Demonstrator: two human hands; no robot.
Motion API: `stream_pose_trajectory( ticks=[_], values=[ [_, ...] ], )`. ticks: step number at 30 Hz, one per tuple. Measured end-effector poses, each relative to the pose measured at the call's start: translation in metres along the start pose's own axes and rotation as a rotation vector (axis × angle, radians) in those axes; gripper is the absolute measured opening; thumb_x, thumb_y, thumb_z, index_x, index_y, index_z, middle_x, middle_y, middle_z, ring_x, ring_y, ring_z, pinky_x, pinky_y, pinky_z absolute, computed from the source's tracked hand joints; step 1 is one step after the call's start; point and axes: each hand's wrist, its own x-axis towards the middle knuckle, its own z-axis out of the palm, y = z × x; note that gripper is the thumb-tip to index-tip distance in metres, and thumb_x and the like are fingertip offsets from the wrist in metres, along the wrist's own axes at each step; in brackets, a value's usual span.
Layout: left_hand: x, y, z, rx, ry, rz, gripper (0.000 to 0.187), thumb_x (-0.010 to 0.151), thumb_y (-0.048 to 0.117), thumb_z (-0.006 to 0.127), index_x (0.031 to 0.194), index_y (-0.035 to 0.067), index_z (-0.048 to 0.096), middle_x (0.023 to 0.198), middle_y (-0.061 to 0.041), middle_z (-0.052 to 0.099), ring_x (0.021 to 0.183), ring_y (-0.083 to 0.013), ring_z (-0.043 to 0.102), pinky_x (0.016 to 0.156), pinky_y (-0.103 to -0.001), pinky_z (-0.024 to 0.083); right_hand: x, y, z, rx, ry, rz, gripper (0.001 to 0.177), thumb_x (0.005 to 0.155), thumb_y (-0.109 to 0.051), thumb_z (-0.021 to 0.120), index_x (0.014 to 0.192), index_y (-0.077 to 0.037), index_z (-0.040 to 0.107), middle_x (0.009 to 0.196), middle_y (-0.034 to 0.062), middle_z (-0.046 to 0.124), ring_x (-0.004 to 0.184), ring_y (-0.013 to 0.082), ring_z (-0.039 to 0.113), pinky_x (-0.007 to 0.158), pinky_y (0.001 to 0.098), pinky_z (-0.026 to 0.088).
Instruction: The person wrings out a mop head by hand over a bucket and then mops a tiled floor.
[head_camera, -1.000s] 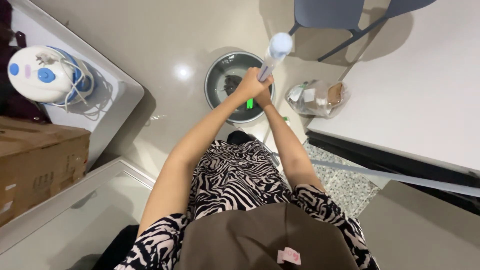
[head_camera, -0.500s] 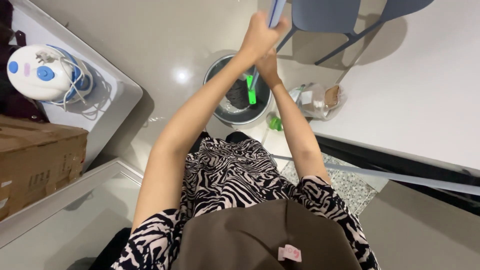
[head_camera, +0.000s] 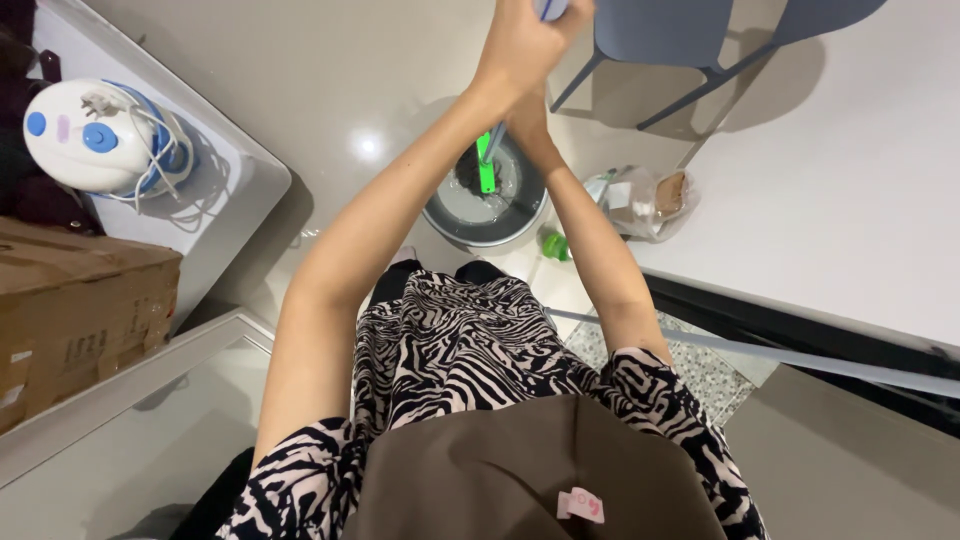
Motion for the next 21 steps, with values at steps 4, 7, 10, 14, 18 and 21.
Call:
stream_pose_trajectory(
  ticks=[4,7,10,14,18,21],
  values=[
    [-0.030,-0.051,-0.004,0.079,-0.046,-0.225,0.023,0.078,0.020,0.064,0.073,-0.002,0.060,0.054,-0.010,0.055,0.052,-0.0147,0.055,0.051,-0.031,0.045,-0.026,0.053,0.014,-0.045,-0.081,0.045,0.052,0.087,-0.020,0.066,0.129,0.002,0.044,0.128,0.0164,0.053,0.122,0.0243,0.050,0.103,0.0357,0.039],
    [-0.059,-0.087,-0.003,-0.011,-0.148,-0.272,0.019,0.072,0.018,0.060,0.070,0.000,0.066,0.055,-0.009,0.061,0.053,-0.0116,0.060,0.052,-0.030,0.047,-0.055,0.100,0.027,-0.005,-0.143,0.076,0.055,0.088,-0.019,0.066,0.132,0.002,0.041,0.132,0.0162,0.050,0.126,0.0241,0.047,0.106,0.0364,0.037],
    [-0.091,-0.111,-0.006,0.152,-0.266,-0.412,0.027,0.072,0.021,0.067,0.066,-0.005,0.059,0.052,-0.015,0.055,0.053,-0.0168,0.054,0.052,-0.033,0.046,-0.086,0.123,0.039,0.035,-0.157,0.039,0.058,0.088,-0.019,0.065,0.135,0.001,0.036,0.134,0.0151,0.045,0.127,0.0238,0.044,0.107,0.0369,0.035],
    [-0.122,-0.116,-0.010,0.142,-0.401,-0.368,0.022,0.071,0.020,0.065,0.069,-0.002,0.063,0.056,-0.015,0.059,0.049,-0.0226,0.058,0.054,-0.034,0.046,-0.122,0.132,0.054,-0.020,-0.048,-0.025,0.069,0.079,-0.019,0.072,0.133,0.001,0.035,0.129,0.0139,0.044,0.121,0.0222,0.044,0.103,0.0377,0.036],
    [-0.125,-0.113,-0.005,0.137,-0.405,-0.396,0.021,0.070,0.020,0.064,0.069,-0.001,0.063,0.056,-0.017,0.059,0.048,-0.0249,0.057,0.055,-0.035,0.047,-0.128,0.130,0.045,-0.205,-0.077,-0.019,0.060,0.088,-0.017,0.066,0.138,-0.002,0.036,0.137,0.0122,0.043,0.130,0.0219,0.042,0.109,0.0375,0.034],
    [-0.120,-0.113,0.001,0.170,-0.354,-0.364,0.021,0.070,0.019,0.065,0.069,-0.002,0.063,0.058,-0.019,0.057,0.049,-0.0271,0.053,0.055,-0.034,0.047,-0.129,0.128,0.037,0.017,-0.146,0.070,0.061,0.083,-0.017,0.068,0.133,-0.002,0.037,0.130,0.0113,0.045,0.124,0.0214,0.044,0.105,0.0366,0.036]
  ],
)
